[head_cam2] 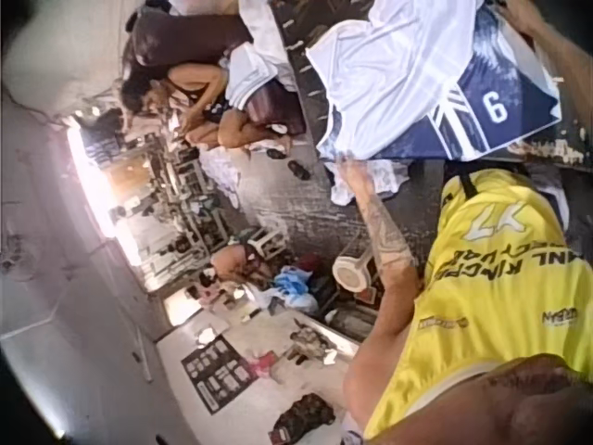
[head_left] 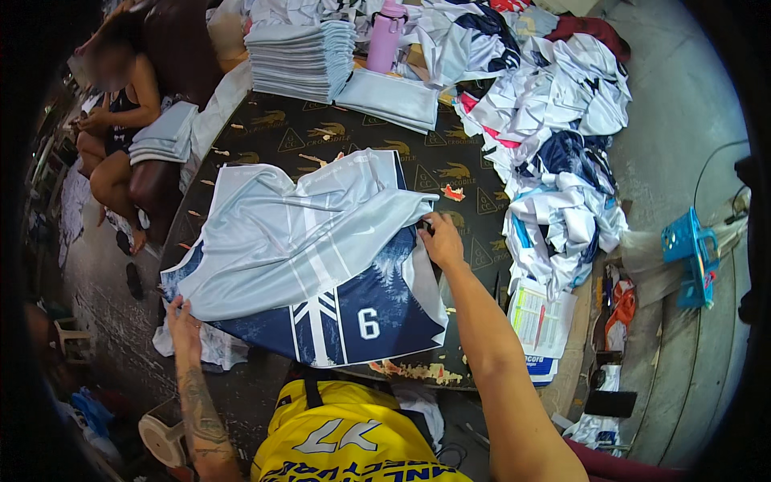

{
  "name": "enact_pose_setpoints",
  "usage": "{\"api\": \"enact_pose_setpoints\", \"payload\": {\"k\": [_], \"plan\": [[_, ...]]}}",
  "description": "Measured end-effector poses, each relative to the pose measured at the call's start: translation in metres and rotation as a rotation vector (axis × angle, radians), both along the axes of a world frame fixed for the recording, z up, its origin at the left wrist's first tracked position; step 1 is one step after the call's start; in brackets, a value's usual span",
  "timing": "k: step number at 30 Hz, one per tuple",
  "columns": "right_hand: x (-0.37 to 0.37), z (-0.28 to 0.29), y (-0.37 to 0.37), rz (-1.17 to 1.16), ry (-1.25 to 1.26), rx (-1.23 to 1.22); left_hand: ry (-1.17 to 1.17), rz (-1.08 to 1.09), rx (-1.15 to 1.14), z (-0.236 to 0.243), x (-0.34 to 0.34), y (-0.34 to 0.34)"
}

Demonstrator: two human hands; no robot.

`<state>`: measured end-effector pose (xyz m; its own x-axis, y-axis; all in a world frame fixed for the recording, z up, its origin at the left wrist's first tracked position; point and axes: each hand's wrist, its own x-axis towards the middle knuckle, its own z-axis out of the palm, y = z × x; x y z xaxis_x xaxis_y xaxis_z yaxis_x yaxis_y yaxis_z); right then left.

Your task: The person uses shears to cut white transfer paper around the edges of printed designs on sports jerseys. They repeatedly place a jersey on the table, align the paper, cut along the design outline, remove the excess paper, and set the jersey aside before repeating the process with another jersey.

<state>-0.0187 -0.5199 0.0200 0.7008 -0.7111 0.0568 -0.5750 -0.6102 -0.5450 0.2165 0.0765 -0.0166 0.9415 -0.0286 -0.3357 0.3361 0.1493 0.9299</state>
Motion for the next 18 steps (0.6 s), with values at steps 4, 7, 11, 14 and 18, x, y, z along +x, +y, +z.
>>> {"api": "enact_pose_setpoints", "payload": {"k": [4,7,11,14,18], "plan": [[0.016,-0.004,-0.027,0.075,0.209,0.001,0.084,-0.166,-0.062,0.017,0.019,0.010],[0.016,0.010,-0.030,0.120,-0.010,-0.156,0.083,-0.196,0.055,0.033,0.029,0.014],[-0.041,0.061,0.010,0.083,-0.008,-0.117,0.016,-0.096,0.281,0.037,0.036,0.029],[-0.111,0.071,0.081,-0.108,0.045,0.307,-0.014,-0.060,0.363,0.010,0.039,0.060],[-0.154,0.013,0.163,-0.643,-0.458,0.907,-0.148,-0.019,0.637,-0.055,0.046,0.108]]}}
